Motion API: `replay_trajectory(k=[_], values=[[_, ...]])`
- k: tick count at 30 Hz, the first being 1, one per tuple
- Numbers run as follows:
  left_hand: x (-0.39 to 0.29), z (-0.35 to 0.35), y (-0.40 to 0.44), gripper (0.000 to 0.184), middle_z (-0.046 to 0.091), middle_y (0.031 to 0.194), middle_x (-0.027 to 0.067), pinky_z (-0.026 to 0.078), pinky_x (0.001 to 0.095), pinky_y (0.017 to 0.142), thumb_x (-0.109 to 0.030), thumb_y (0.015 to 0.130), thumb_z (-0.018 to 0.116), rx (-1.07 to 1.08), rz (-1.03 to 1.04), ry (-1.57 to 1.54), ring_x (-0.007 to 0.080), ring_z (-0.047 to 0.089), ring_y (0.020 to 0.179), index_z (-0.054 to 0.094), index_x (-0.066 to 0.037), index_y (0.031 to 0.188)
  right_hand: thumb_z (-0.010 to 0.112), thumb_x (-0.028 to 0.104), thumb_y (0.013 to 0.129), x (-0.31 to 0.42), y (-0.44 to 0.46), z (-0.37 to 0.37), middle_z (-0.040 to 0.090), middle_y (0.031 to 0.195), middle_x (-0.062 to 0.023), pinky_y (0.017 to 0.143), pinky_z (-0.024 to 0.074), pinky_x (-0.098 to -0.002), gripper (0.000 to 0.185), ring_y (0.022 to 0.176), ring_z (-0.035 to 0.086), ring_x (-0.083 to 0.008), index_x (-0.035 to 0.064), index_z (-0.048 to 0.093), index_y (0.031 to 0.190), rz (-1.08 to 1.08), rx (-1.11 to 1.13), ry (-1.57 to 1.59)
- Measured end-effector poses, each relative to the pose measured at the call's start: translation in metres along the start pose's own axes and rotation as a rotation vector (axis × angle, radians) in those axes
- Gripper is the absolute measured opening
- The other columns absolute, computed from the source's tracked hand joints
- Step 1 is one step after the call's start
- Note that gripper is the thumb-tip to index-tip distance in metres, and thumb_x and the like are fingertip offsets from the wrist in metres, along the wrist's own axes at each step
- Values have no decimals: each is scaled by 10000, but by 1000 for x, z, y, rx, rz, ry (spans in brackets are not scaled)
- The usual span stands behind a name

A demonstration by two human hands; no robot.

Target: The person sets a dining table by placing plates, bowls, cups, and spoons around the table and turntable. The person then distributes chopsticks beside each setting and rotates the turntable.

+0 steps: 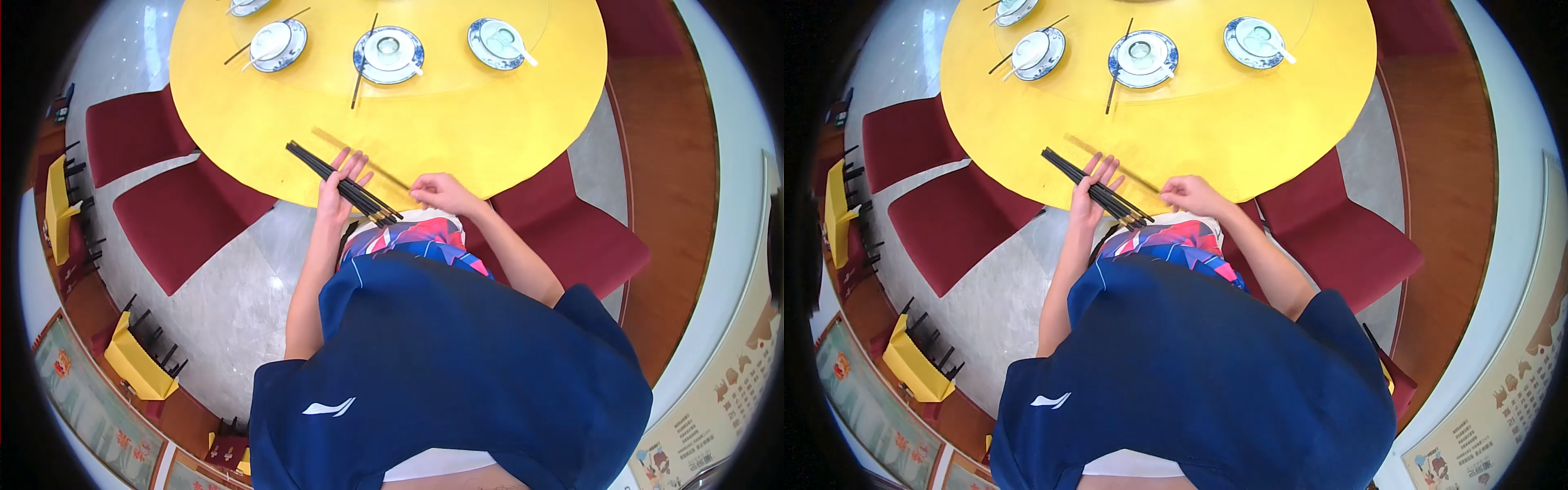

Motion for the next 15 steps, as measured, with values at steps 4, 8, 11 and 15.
replay_trajectory(k=[4, 8, 11, 15], values=[[6, -17, 4, 554, 368, 1409, 264, 377, 546, 1045, -30, 863, 392, -69, 71, -68, 355, 372, 1329, 291, -4, 1407, 610, 204, 904, -36, -13, -100, 640, 771, -35, 557, 484, -244, 194, 635, 617, -96, 21, 625, 967, -64, -348, 4], [12, -27, 6, 532, 380, 1398, 263, 376, 544, 1047, -40, 877, 412, -124, 83, -96, 348, 386, 1321, 309, -17, 1399, 618, 192, 896, -35, 1, -182, 643, 733, -41, 545, 479, -244, 204, 608, 616, -97, -5, 633, 949, -106, -582, -74], [11, -27, 4, 507, 401, 1378, 264, 384, 539, 1040, -38, 883, 433, -178, 55, -122, 346, 416, 1297, 324, -21, 1378, 615, 178, 902, -28, 20, -216, 642, 728, -54, 513, 468, -227, 214, 589, 602, -94, -32, 625, 937, -102, -721, -161], [4, -18, -2, 472, 434, 1339, 277, 414, 526, 1014, -33, 889, 438, -221, 4, -77, 349, 464, 1248, 328, -24, 1348, 620, 175, 895, -23, 35, -235, 652, 727, -69, 513, 492, -234, 220, 595, 630, -108, -43, 640, 923, -4, -845, -67]])
Point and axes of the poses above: each hand's wrist, its own y-axis towards the middle knuckle, its own z-axis out of the palm, x = y × z, the point moved 7 cm from there along y, towards the middle knuckle
